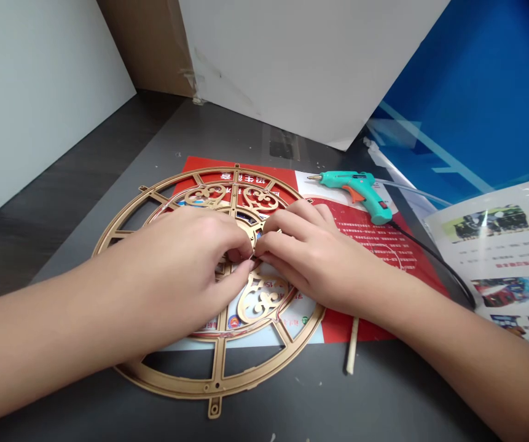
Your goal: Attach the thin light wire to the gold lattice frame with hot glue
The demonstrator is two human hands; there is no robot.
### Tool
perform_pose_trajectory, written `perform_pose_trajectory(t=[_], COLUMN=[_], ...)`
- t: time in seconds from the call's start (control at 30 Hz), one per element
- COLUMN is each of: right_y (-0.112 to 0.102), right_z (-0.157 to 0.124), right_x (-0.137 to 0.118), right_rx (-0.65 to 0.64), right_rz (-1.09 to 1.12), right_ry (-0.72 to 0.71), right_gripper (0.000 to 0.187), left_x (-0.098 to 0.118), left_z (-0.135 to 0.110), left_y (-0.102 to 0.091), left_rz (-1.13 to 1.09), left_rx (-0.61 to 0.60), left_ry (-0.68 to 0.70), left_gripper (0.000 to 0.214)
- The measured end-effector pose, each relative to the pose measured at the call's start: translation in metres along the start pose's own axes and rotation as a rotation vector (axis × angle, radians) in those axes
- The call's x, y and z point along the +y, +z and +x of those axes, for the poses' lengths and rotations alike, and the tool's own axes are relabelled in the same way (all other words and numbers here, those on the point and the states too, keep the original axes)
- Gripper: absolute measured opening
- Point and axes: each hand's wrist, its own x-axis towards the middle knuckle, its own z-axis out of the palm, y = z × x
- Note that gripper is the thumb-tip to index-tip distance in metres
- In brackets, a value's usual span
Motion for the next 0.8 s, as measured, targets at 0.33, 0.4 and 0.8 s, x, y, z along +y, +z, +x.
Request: perform_pose_trajectory(t=[0.33,0.4,0.8], right_y=[-0.005,-0.006,-0.003], right_z=[-0.001,-0.002,-0.001], right_x=[-0.001,-0.001,-0.004], right_rx=[0.045,0.067,0.128], right_rz=[0.028,0.023,0.02], right_ry=[0.033,0.04,0.066], right_gripper=[0.029,0.029,0.028], left_x=[-0.001,-0.001,0.011], left_z=[0.0,0.001,0.007], left_y=[0.007,0.013,0.018], left_rz=[-0.007,-0.016,0.091], left_rx=[0.004,0.032,0.095], left_ry=[0.049,0.042,0.028], left_gripper=[0.031,0.03,0.029])
